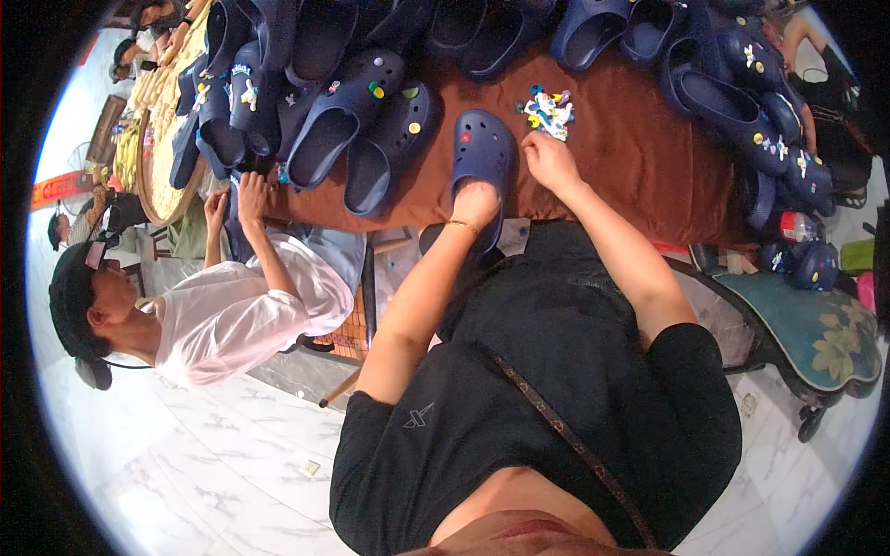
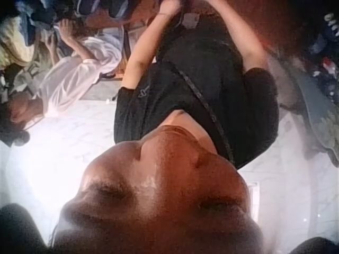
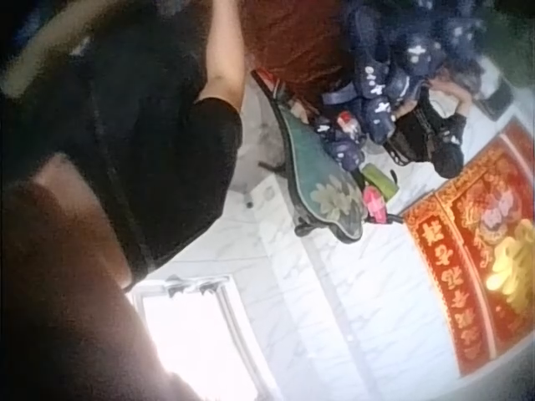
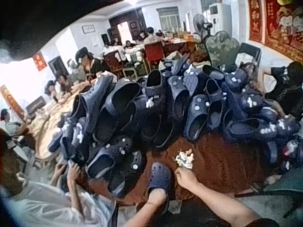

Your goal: Attaching decorative charms to the holes of blue foam clogs.

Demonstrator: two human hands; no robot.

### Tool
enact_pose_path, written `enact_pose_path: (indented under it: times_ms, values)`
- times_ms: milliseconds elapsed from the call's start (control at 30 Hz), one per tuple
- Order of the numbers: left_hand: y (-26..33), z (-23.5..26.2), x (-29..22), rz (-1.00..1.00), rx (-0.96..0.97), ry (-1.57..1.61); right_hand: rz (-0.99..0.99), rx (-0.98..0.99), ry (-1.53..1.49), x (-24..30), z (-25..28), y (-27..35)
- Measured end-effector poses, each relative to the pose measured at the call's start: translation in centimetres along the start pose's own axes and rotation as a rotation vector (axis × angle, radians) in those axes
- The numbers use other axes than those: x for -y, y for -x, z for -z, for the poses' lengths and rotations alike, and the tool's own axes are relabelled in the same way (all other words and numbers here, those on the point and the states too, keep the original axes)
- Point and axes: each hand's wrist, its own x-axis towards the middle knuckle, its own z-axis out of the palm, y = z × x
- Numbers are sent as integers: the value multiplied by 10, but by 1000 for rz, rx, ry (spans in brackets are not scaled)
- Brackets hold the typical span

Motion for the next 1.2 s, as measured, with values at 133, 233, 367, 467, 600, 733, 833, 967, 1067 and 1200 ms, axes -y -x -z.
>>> enact_pose_path:
  times_ms: [133,233,367,467,600,733,833,967,1067,1200]
  values:
    - [-1,0,-3,46,40,12,-60,-132,104,-17,11,-1]
    - [-5,-2,-2,41,65,-20,-179,-132,173,-22,23,-8]
    - [-3,-11,3,15,5,-44,-226,20,311,-16,30,-14]
    - [-4,-7,-1,38,72,-21,-233,-13,296,-20,32,-13]
    - [-4,-13,3,33,45,-34,-216,29,337,-15,39,-11]
    - [-3,-14,3,-14,34,-87,-247,96,488,-18,43,-13]
    - [-3,-9,0,-22,59,-102,-229,70,497,-13,45,-10]
    - [-2,-15,5,-68,-63,-121,-88,-24,437,-10,31,-16]
    - [-2,-13,4,-70,-20,-130,-16,-1,501,-13,22,-21]
    - [-4,-14,3,-48,8,-115,-148,-11,552,-14,15,-23]
